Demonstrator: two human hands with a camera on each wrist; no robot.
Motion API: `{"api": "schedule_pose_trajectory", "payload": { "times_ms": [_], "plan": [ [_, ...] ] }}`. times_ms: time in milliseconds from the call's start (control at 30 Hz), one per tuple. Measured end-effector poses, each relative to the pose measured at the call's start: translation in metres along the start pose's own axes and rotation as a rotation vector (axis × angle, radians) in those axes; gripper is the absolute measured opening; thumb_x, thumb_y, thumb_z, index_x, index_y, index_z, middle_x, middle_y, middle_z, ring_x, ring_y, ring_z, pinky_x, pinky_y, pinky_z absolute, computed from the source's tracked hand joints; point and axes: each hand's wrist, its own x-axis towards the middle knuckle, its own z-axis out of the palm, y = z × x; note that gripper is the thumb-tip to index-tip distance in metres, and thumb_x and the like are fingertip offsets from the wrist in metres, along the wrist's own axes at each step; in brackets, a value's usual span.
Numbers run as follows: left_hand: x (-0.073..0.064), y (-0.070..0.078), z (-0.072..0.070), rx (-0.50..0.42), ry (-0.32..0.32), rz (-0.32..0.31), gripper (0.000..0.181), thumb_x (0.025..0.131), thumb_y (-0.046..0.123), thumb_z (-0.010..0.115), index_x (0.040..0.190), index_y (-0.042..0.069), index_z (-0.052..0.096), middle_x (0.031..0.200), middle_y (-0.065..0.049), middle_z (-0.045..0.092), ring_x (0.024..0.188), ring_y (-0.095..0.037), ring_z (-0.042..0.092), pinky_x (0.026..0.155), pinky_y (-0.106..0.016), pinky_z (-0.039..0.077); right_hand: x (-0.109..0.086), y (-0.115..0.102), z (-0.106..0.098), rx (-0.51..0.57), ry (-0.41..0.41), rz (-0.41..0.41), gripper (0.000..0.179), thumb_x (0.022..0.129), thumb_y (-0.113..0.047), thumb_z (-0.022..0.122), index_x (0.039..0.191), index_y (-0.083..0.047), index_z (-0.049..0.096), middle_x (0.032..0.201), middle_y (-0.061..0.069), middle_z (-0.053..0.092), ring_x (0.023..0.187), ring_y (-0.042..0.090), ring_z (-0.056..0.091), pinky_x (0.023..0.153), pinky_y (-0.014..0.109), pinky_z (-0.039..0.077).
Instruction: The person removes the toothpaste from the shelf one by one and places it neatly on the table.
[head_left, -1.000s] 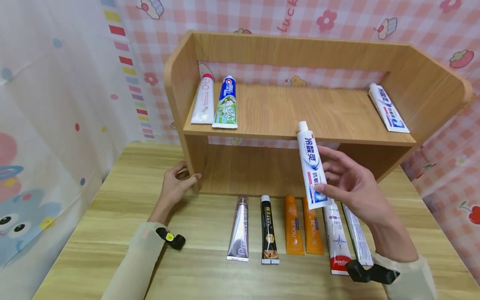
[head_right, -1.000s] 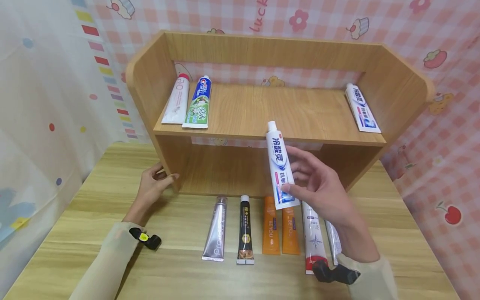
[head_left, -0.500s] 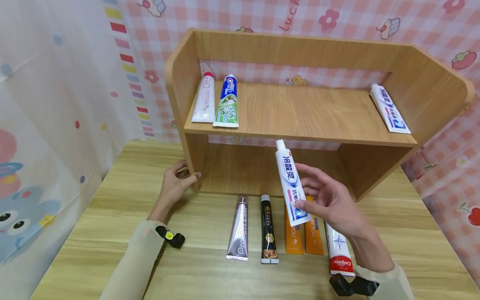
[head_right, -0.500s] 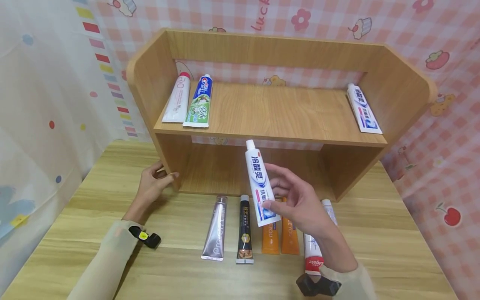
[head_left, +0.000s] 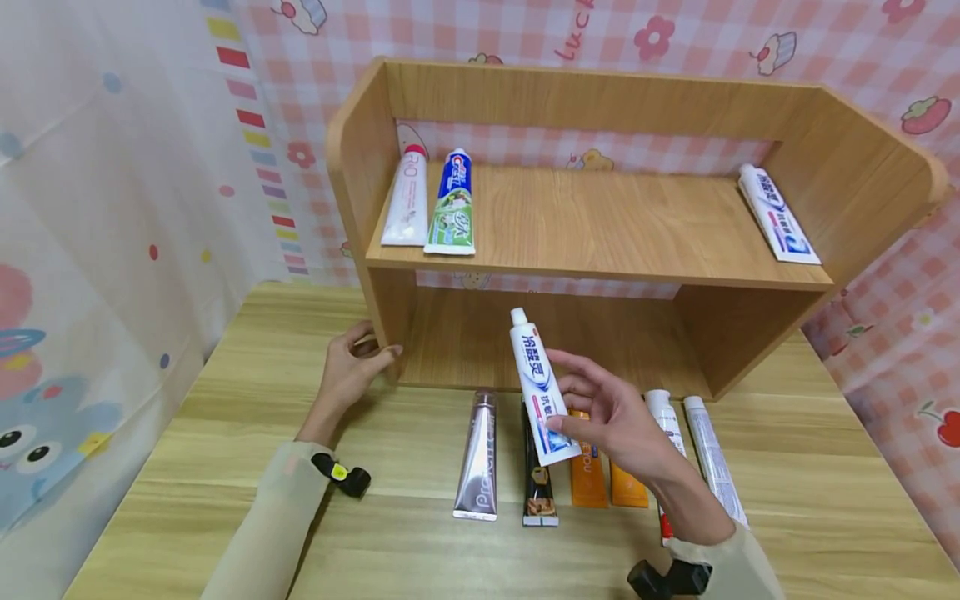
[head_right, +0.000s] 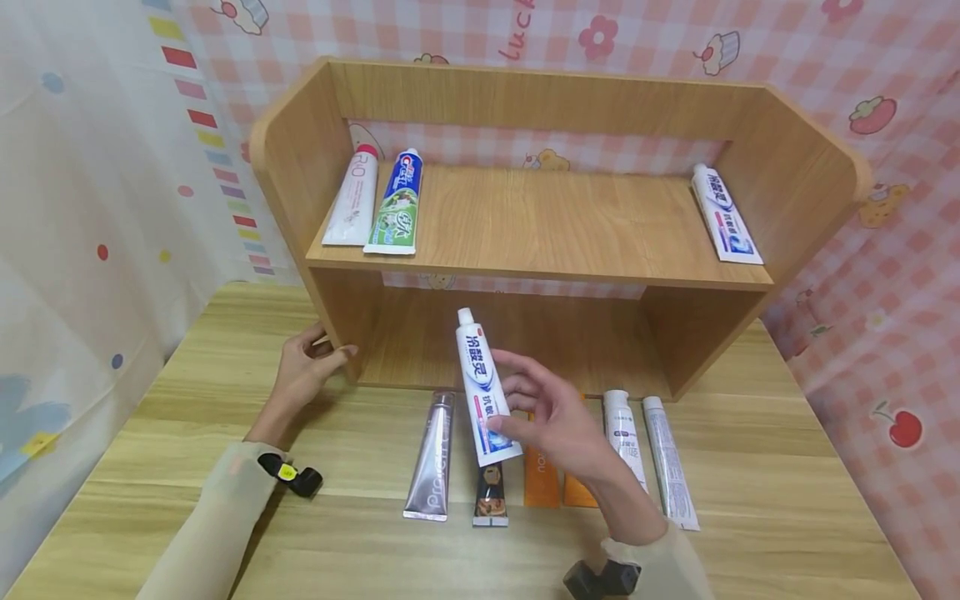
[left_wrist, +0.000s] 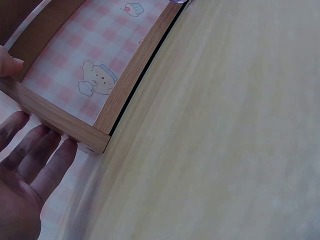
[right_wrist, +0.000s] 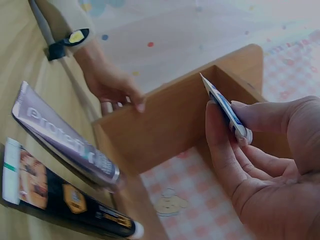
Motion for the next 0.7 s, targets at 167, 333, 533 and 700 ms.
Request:
{"api": "schedule_pose_trajectory", "payload": {
  "times_ms": [167, 333, 533, 700],
  "plan": [
    [0.000, 0.000, 0.000, 0.001, 0.002, -0.003, 0.040, 0.086, 0.010, 0.076, 0.124, 0.000, 0.067, 0.127, -0.022, 0.067, 0.108, -0.017, 0.071, 0.085, -0.020, 0.058, 0.005, 0.014, 0.010, 0.076, -0.025, 0.068, 0.077, 0.091, 0.005, 0.071, 0.157, -0.002, 0.034, 0.116, 0.009, 0.065, 0.100, 0.017, 0.067, 0.082, 0.029, 0.062],
    [0.000, 0.001, 0.001, 0.003, 0.004, -0.007, 0.039, 0.086, 0.010, 0.075, 0.123, 0.000, 0.067, 0.126, -0.021, 0.067, 0.111, -0.024, 0.070, 0.084, -0.020, 0.058, 0.010, 0.025, 0.019, 0.121, -0.043, 0.124, 0.076, 0.091, 0.005, 0.070, 0.158, -0.004, 0.034, 0.118, 0.011, 0.063, 0.101, 0.018, 0.068, 0.086, 0.032, 0.062],
    [-0.001, 0.002, 0.000, 0.000, 0.002, -0.010, 0.040, 0.085, 0.010, 0.075, 0.124, 0.000, 0.067, 0.127, -0.021, 0.066, 0.113, -0.026, 0.070, 0.083, -0.020, 0.059, 0.016, 0.036, 0.029, 0.146, -0.060, 0.175, 0.075, 0.092, 0.005, 0.069, 0.158, -0.007, 0.035, 0.118, 0.013, 0.063, 0.099, 0.018, 0.068, 0.085, 0.031, 0.062],
    [0.000, 0.001, 0.000, 0.001, 0.000, -0.008, 0.040, 0.086, 0.011, 0.075, 0.124, 0.001, 0.067, 0.128, -0.022, 0.066, 0.117, -0.034, 0.068, 0.083, -0.020, 0.058, 0.020, 0.043, 0.036, 0.129, -0.066, 0.217, 0.077, 0.091, 0.004, 0.069, 0.159, -0.010, 0.034, 0.124, 0.016, 0.062, 0.099, 0.020, 0.068, 0.086, 0.031, 0.061]
  ]
}}
